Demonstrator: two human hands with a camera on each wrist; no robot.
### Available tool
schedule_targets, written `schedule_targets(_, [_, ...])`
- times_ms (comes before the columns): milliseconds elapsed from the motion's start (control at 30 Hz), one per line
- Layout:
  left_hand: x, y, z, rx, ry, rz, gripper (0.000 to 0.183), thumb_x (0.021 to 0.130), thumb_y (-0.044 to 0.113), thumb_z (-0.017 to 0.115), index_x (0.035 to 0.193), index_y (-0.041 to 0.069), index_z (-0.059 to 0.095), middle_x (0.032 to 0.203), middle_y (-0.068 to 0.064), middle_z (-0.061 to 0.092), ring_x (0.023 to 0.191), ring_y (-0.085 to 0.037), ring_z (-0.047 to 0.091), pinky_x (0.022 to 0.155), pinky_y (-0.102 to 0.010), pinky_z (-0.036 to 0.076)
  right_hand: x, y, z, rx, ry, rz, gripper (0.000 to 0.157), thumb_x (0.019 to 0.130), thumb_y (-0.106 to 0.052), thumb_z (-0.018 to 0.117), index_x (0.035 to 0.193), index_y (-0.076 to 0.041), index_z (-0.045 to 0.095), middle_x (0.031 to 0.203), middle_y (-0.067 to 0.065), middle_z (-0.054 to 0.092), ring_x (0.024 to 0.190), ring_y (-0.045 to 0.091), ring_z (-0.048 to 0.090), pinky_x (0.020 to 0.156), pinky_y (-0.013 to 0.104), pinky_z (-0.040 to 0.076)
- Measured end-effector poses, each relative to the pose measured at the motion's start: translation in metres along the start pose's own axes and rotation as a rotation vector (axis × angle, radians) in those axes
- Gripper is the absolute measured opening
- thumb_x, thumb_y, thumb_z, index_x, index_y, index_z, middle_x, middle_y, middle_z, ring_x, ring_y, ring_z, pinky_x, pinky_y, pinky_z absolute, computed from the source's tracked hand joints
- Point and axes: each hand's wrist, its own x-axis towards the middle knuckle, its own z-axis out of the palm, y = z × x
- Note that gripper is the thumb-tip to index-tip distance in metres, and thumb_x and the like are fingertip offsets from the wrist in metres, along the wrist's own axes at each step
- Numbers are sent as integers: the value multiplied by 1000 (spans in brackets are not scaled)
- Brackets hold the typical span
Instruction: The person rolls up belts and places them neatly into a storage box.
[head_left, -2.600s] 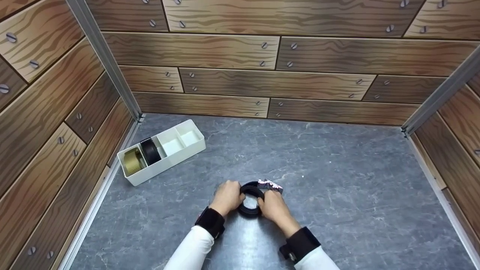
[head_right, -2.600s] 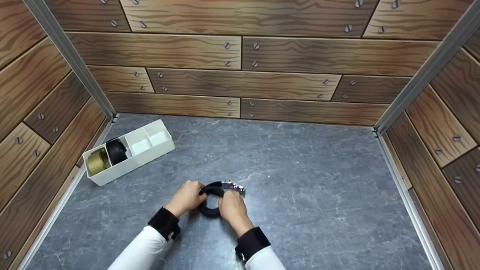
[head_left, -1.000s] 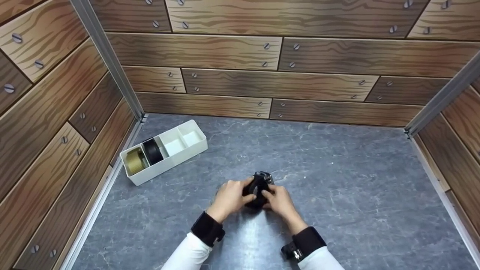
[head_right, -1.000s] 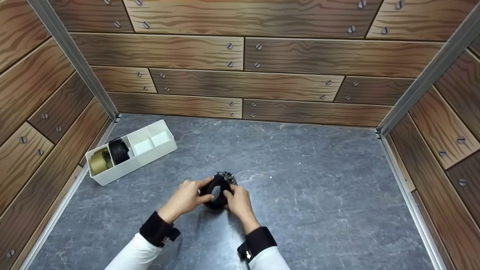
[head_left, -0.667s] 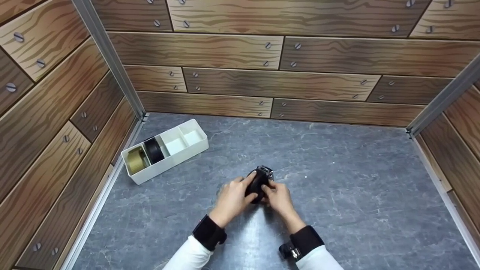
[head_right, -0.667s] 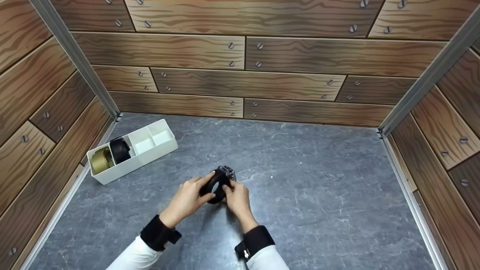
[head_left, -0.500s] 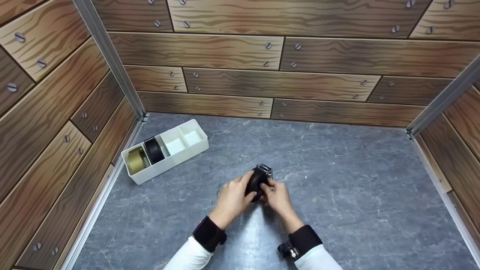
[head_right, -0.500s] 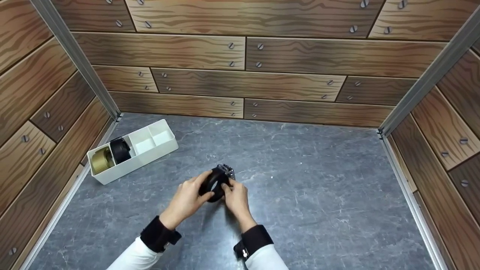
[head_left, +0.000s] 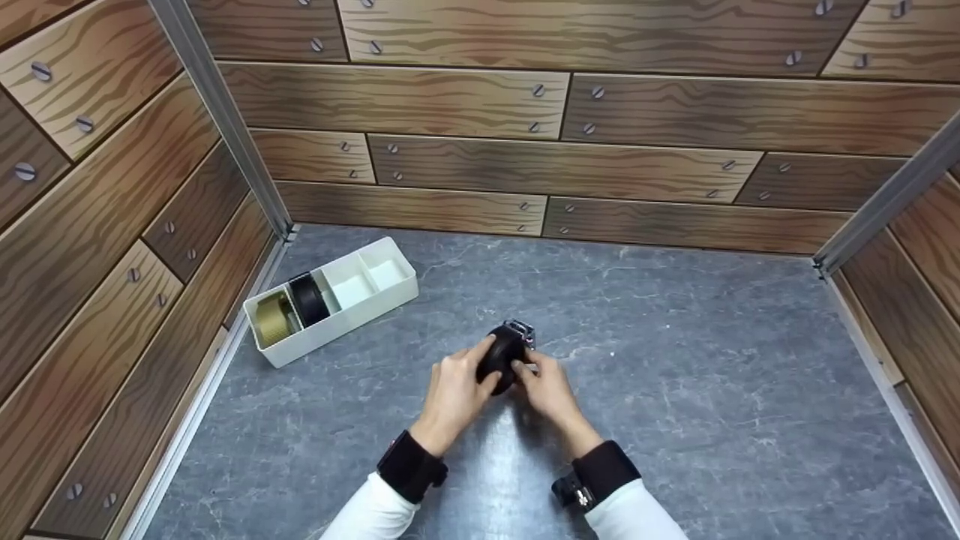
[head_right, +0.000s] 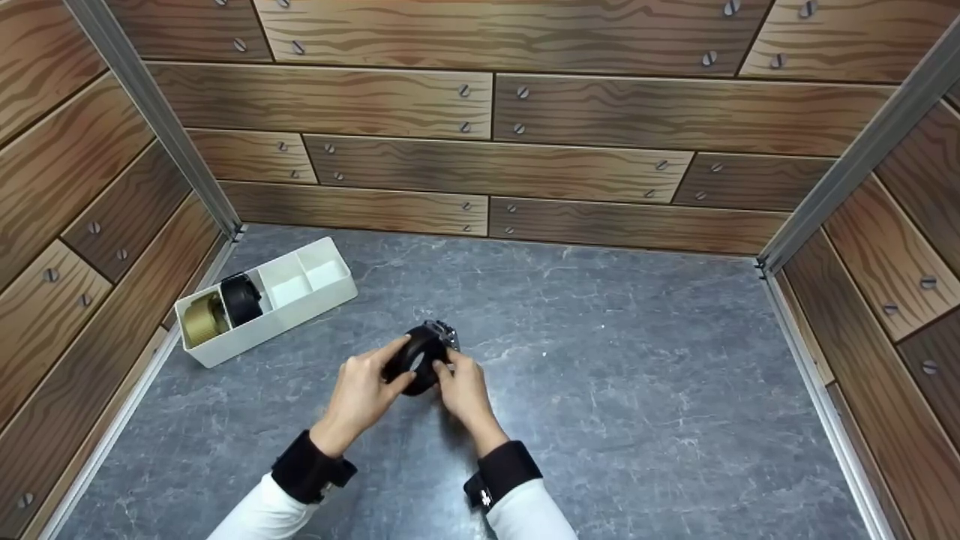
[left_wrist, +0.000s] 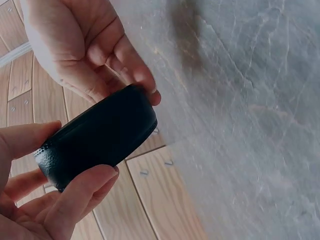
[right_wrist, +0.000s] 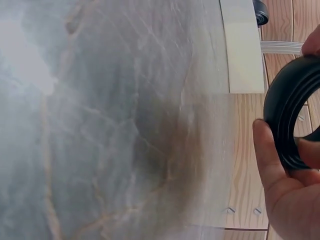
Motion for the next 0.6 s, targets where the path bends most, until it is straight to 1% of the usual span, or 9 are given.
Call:
schedule_targets(133, [1, -6, -7, -7, 17, 4, 53, 81, 9, 79, 130, 2, 61, 98, -24, 70, 75, -33, 72, 58, -28, 56, 3, -3, -2, -50, -65, -14, 32, 96, -6, 59, 125, 9, 61, 110, 24, 66, 86, 32, 70, 73, 36, 56])
schedule_targets(200, [2, -10, -12, -23, 20, -8, 53, 81, 8, 78, 131, 2, 60, 101, -26, 69, 75, -33, 72, 56, -26, 55, 4, -4, -3, -93, -88, -33, 32, 96, -7, 59, 124, 8, 62, 106, 21, 68, 82, 30, 70, 72, 35, 56])
schedule_targets(267, [3, -16, -17, -21, 32, -29, 54, 81, 7, 78, 131, 2, 59, 103, -27, 68, 76, -34, 72, 57, -26, 56, 4, -4, -5, -139, -111, -57, 32, 95, -7, 60, 123, 8, 62, 105, 20, 68, 82, 29, 69, 71, 35, 55])
schedule_targets(333, [5, -22, -23, -14, 52, -58, 54, 80, 6, 79, 130, 2, 60, 105, -28, 67, 76, -35, 72, 58, -28, 56, 3, -3, -7, -191, -137, -67, 33, 95, -7, 61, 124, 8, 61, 109, 20, 66, 86, 28, 69, 72, 35, 56])
schedule_targets(433, [10, -33, -34, 28, 99, -89, 52, 79, 8, 80, 128, 2, 62, 101, -27, 68, 78, -37, 71, 62, -35, 58, 0, 1, -11, -315, -176, -84, 34, 95, -9, 63, 125, 7, 61, 115, 19, 63, 94, 29, 65, 79, 40, 54])
schedule_targets(600, [20, -57, -55, 107, 203, -117, 49, 78, 11, 82, 124, 2, 66, 98, -26, 70, 79, -43, 69, 66, -48, 56, -4, 11, -20, -547, -249, -45, 38, 95, -13, 64, 130, 1, 60, 126, 17, 56, 113, 34, 56, 95, 48, 45])
